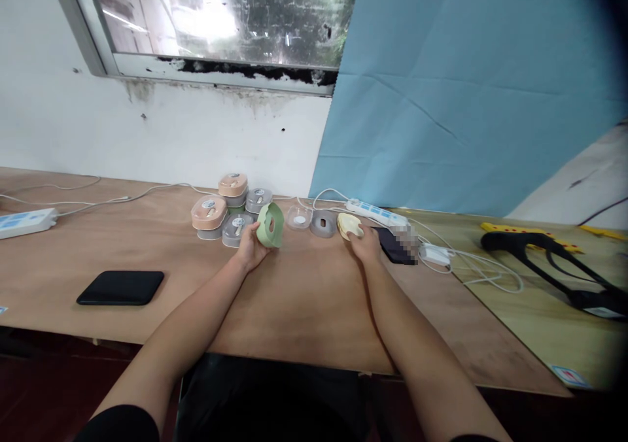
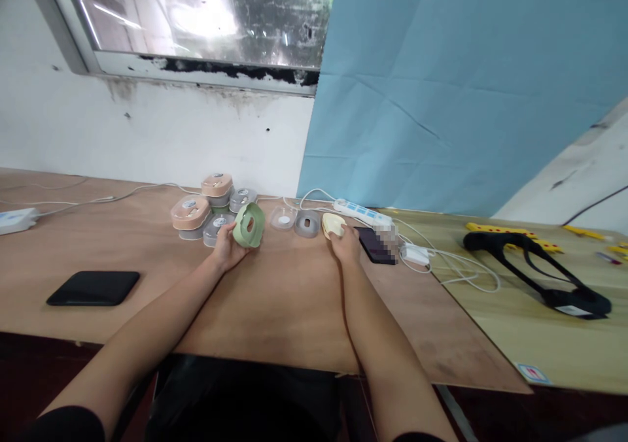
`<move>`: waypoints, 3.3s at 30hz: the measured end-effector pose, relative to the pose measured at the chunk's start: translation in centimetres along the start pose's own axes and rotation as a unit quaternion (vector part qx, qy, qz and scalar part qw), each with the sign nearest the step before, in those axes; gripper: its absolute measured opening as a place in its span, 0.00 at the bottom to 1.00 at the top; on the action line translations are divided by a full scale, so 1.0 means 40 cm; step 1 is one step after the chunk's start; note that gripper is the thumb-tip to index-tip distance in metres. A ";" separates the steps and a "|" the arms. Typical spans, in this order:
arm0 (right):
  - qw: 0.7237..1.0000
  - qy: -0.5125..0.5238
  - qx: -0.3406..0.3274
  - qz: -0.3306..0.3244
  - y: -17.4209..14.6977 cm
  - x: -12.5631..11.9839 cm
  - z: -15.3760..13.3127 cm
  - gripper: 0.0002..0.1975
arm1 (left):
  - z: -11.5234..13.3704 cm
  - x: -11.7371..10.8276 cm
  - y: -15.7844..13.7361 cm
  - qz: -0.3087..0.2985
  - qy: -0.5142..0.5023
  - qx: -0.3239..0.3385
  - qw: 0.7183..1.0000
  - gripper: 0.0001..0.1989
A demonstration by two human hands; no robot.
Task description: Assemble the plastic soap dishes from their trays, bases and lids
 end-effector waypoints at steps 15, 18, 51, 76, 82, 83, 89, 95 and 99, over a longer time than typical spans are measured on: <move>0.999 -0.025 0.023 -0.024 -0.006 0.001 -0.002 0.38 | -0.008 -0.008 0.002 0.004 -0.001 -0.009 1.000 0.19; 0.999 -0.036 0.021 -0.030 -0.005 0.004 -0.007 0.40 | -0.012 -0.010 0.003 0.008 0.006 -0.016 1.000 0.19; 0.926 0.087 -0.361 0.063 -0.232 -0.002 -0.414 0.20 | 0.091 0.027 -0.044 0.066 0.541 0.262 0.796 0.20; 0.965 0.034 -0.256 0.035 -0.091 0.041 -0.243 0.15 | 0.196 -0.052 -0.055 0.278 0.804 0.193 0.489 0.15; 0.967 0.032 -0.250 0.045 -0.090 0.030 -0.250 0.12 | 0.198 -0.063 -0.054 0.291 0.806 0.187 0.480 0.15; 0.966 0.027 -0.254 0.043 -0.090 0.033 -0.252 0.12 | 0.198 -0.064 -0.055 0.292 0.806 0.188 0.479 0.15; 0.972 -0.003 -0.231 0.050 -0.091 0.034 -0.253 0.13 | 0.199 -0.077 -0.053 0.298 0.807 0.171 0.480 0.16; 0.971 0.004 -0.233 0.049 -0.094 0.032 -0.256 0.13 | 0.204 -0.085 -0.049 0.299 0.818 0.178 0.459 0.16; 0.969 -0.002 -0.240 0.054 -0.092 0.036 -0.252 0.13 | 0.205 -0.094 -0.048 0.302 0.822 0.175 0.450 0.17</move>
Point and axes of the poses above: each hand's wrist, its own y-axis towards the middle knuckle, its own x-axis out of the palm, z = x × y, the point moved 8 cm from there along y, towards the middle knuckle, and after that the axes turned 1 degree about -z, right-handed, at the moved point
